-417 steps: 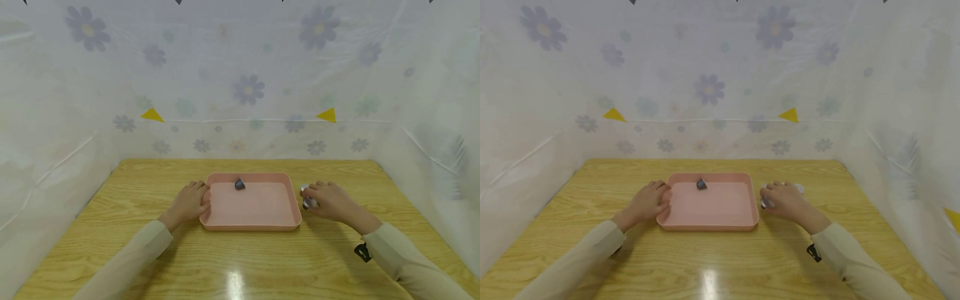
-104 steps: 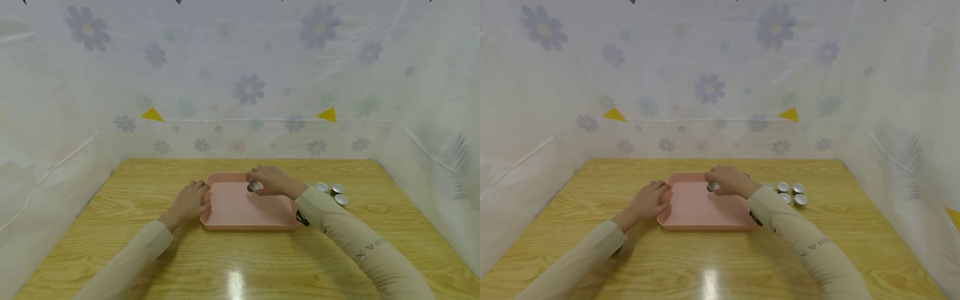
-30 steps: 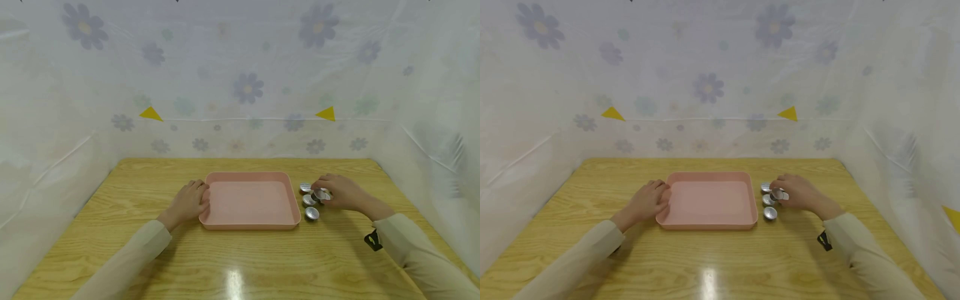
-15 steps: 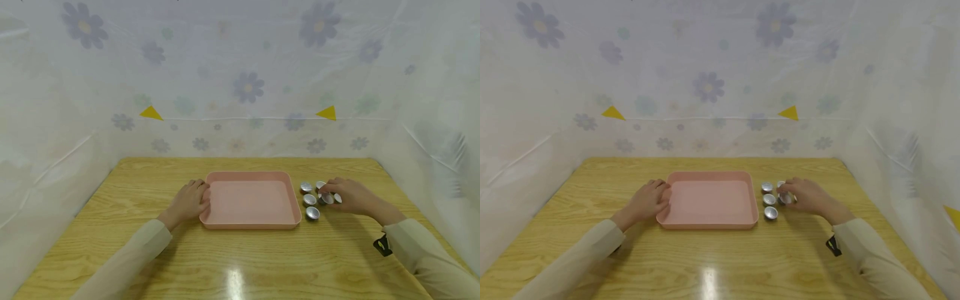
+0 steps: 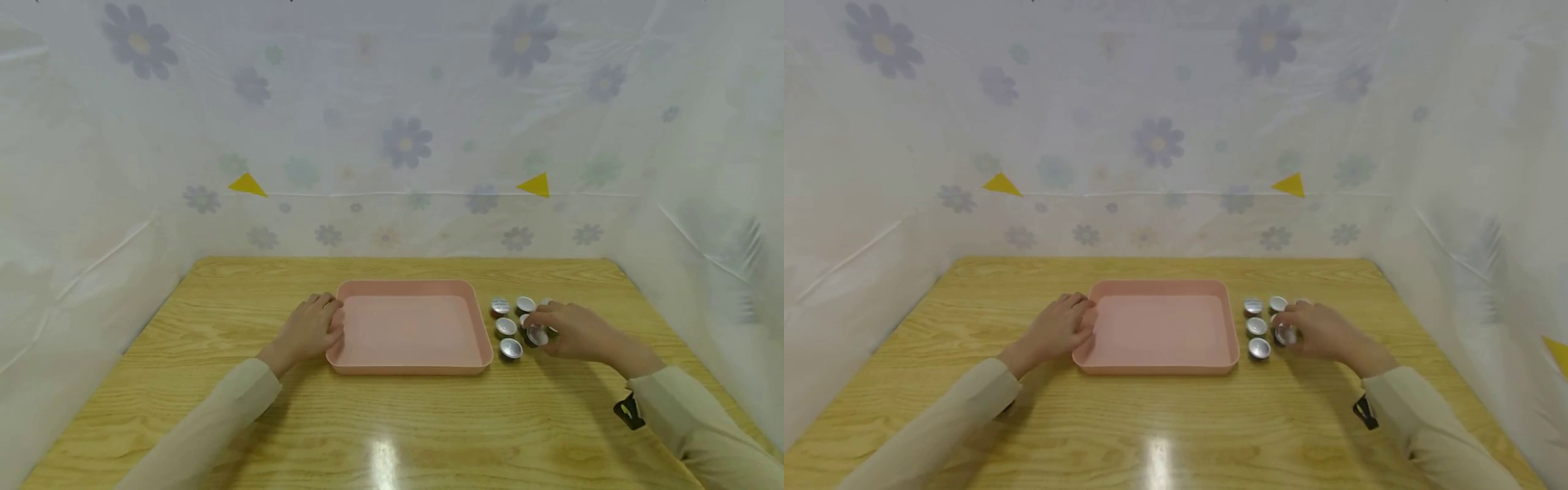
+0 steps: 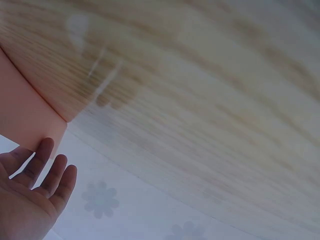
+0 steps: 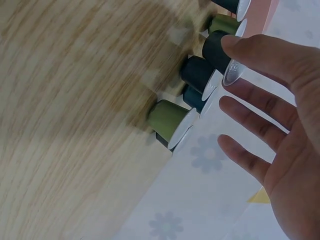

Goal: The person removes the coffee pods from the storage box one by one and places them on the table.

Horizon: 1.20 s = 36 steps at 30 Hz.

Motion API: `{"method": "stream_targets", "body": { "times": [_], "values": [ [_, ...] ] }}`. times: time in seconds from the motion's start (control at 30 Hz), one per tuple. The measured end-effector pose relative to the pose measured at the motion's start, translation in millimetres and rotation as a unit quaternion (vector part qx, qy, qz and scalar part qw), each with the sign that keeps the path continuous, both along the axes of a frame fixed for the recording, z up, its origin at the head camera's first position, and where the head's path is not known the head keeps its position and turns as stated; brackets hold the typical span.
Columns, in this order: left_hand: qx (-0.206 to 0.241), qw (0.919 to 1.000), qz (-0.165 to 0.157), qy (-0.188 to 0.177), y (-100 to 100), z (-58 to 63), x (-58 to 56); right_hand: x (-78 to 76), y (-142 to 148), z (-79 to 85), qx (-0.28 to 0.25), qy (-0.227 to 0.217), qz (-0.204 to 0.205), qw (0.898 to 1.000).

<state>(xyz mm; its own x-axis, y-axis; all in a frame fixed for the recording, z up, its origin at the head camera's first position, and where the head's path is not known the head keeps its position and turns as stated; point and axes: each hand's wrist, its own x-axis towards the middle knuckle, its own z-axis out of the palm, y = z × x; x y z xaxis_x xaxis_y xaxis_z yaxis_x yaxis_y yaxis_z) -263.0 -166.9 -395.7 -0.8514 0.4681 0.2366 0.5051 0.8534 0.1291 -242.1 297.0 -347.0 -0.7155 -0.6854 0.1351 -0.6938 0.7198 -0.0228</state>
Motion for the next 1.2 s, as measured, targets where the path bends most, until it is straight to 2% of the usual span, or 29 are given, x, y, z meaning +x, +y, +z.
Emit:
{"method": "stream_targets", "body": {
  "times": [0.13,0.5,1.2],
  "values": [
    [-0.005,1.0000,0.004,-0.001,0.4,0.9,0.6,0.3,0.8,-2.4,0.006,-0.019,-0.006,1.000],
    [-0.009,0.9999,0.007,-0.006,0.9,0.3,0.2,0.7,1.9,-8.7,0.025,-0.004,0.011,1.000],
    [-0.009,0.9996,0.010,-0.024,1.6,4.0,1.1,2.9,2.9,-10.2,0.043,-0.006,-0.007,0.999]
  ]
}}
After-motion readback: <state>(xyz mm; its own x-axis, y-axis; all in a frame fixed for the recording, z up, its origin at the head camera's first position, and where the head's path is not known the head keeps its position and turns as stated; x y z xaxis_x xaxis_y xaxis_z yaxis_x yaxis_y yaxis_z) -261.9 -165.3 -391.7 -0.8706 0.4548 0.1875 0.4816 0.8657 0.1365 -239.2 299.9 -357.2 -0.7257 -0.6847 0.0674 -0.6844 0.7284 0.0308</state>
